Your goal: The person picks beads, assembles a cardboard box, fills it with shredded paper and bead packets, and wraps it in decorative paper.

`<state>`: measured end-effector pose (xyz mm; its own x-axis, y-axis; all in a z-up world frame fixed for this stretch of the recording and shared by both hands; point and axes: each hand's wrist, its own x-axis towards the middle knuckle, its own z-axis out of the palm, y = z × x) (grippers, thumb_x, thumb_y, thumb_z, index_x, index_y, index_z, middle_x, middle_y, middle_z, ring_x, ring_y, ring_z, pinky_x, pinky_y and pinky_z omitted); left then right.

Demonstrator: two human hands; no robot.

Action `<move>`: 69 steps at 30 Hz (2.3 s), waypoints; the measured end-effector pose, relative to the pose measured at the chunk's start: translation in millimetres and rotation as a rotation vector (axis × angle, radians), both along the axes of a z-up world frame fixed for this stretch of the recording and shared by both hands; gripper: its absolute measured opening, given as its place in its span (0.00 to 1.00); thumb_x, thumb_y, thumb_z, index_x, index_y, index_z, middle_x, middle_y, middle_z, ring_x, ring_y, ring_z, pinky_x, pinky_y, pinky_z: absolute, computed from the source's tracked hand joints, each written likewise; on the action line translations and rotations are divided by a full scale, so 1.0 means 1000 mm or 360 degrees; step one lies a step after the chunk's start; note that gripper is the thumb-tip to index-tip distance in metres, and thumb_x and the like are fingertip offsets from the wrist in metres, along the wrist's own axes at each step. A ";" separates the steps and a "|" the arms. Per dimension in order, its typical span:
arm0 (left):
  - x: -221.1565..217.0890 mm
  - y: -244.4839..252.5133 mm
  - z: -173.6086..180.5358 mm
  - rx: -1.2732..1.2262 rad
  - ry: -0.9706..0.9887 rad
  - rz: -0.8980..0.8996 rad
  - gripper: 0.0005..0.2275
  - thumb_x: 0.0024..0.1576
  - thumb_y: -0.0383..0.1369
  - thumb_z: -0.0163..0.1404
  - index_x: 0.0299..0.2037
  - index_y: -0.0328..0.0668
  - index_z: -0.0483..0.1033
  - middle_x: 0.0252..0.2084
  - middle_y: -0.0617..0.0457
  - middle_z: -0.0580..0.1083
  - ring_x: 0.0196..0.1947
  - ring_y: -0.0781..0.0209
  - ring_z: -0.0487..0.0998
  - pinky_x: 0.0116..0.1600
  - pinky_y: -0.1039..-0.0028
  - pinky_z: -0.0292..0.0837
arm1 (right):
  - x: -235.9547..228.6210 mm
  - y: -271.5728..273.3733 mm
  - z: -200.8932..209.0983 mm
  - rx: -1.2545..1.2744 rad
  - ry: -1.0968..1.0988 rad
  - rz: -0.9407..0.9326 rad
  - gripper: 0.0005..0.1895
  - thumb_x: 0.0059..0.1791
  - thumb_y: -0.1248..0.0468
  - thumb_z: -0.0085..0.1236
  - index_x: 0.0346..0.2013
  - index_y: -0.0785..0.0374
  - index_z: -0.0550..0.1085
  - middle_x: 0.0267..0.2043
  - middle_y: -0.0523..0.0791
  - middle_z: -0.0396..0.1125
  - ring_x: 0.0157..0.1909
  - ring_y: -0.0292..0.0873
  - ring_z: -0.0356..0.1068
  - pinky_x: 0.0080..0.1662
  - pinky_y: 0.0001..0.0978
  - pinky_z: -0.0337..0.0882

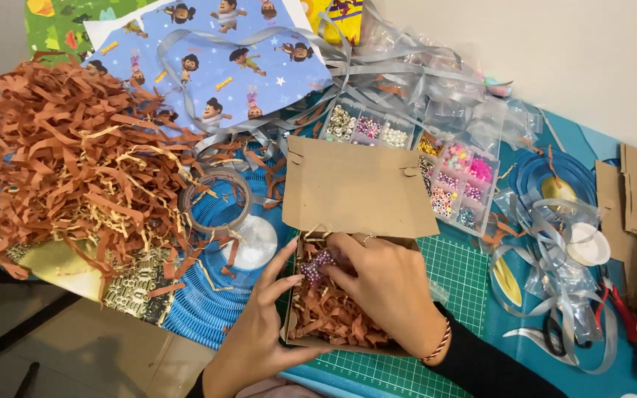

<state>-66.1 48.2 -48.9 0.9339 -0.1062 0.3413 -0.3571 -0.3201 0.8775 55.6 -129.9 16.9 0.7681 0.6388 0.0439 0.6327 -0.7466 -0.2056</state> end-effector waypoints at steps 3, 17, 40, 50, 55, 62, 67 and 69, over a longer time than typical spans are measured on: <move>-0.001 0.000 0.001 -0.0034 0.0080 0.0007 0.38 0.54 0.42 0.65 0.69 0.53 0.51 0.79 0.36 0.44 0.79 0.33 0.49 0.75 0.41 0.58 | -0.001 -0.004 0.011 0.0002 -0.0213 0.0144 0.17 0.48 0.49 0.66 0.44 0.51 0.73 0.34 0.39 0.73 0.26 0.44 0.73 0.19 0.37 0.66; -0.004 -0.002 -0.014 0.0118 0.0004 0.0145 0.32 0.52 0.45 0.65 0.61 0.54 0.58 0.77 0.35 0.47 0.77 0.32 0.52 0.70 0.41 0.68 | 0.009 -0.043 0.073 0.0367 0.0246 0.0504 0.09 0.51 0.59 0.59 0.40 0.60 0.81 0.46 0.42 0.76 0.41 0.44 0.78 0.42 0.40 0.76; -0.009 -0.001 -0.013 0.0225 -0.0041 0.0413 0.28 0.46 0.41 0.69 0.49 0.51 0.62 0.71 0.39 0.56 0.74 0.38 0.58 0.73 0.47 0.62 | 0.037 -0.092 0.094 -0.0664 0.0517 -0.0596 0.03 0.52 0.49 0.56 0.37 0.37 0.75 0.31 0.31 0.76 0.32 0.41 0.73 0.32 0.44 0.68; -0.008 -0.002 -0.013 0.0229 -0.0065 0.0388 0.28 0.48 0.42 0.68 0.50 0.50 0.61 0.71 0.37 0.56 0.74 0.37 0.58 0.73 0.45 0.63 | 0.021 -0.044 0.067 0.0306 0.0639 -0.0183 0.18 0.49 0.54 0.61 0.54 0.44 0.72 0.39 0.35 0.83 0.14 0.38 0.68 0.23 0.36 0.65; -0.008 -0.002 -0.009 0.0206 -0.0037 0.0391 0.28 0.47 0.41 0.69 0.50 0.49 0.62 0.71 0.37 0.55 0.74 0.36 0.58 0.73 0.46 0.63 | 0.013 -0.032 0.014 -0.0094 0.0125 0.0035 0.20 0.51 0.64 0.58 0.56 0.50 0.65 0.14 0.43 0.64 0.15 0.49 0.64 0.18 0.41 0.58; -0.007 -0.001 -0.010 0.0229 -0.0054 0.0386 0.29 0.47 0.41 0.69 0.50 0.47 0.62 0.70 0.35 0.56 0.74 0.35 0.59 0.73 0.45 0.62 | 0.008 -0.032 0.000 -0.0312 -0.0290 0.0046 0.20 0.48 0.61 0.65 0.51 0.52 0.67 0.14 0.39 0.63 0.16 0.42 0.65 0.18 0.37 0.57; -0.007 -0.001 -0.011 0.0216 -0.0052 0.0384 0.28 0.48 0.41 0.68 0.50 0.48 0.61 0.71 0.35 0.56 0.74 0.35 0.59 0.72 0.46 0.63 | 0.014 -0.045 0.049 0.0011 0.0141 0.0115 0.10 0.52 0.60 0.54 0.45 0.49 0.80 0.50 0.34 0.76 0.35 0.47 0.78 0.25 0.45 0.74; -0.007 -0.001 -0.013 0.0216 -0.0051 0.0390 0.28 0.47 0.41 0.69 0.50 0.48 0.61 0.71 0.35 0.56 0.74 0.36 0.59 0.73 0.46 0.62 | 0.014 -0.038 0.042 -0.0004 0.0342 0.0351 0.07 0.52 0.60 0.56 0.40 0.50 0.82 0.41 0.34 0.78 0.35 0.42 0.80 0.31 0.39 0.79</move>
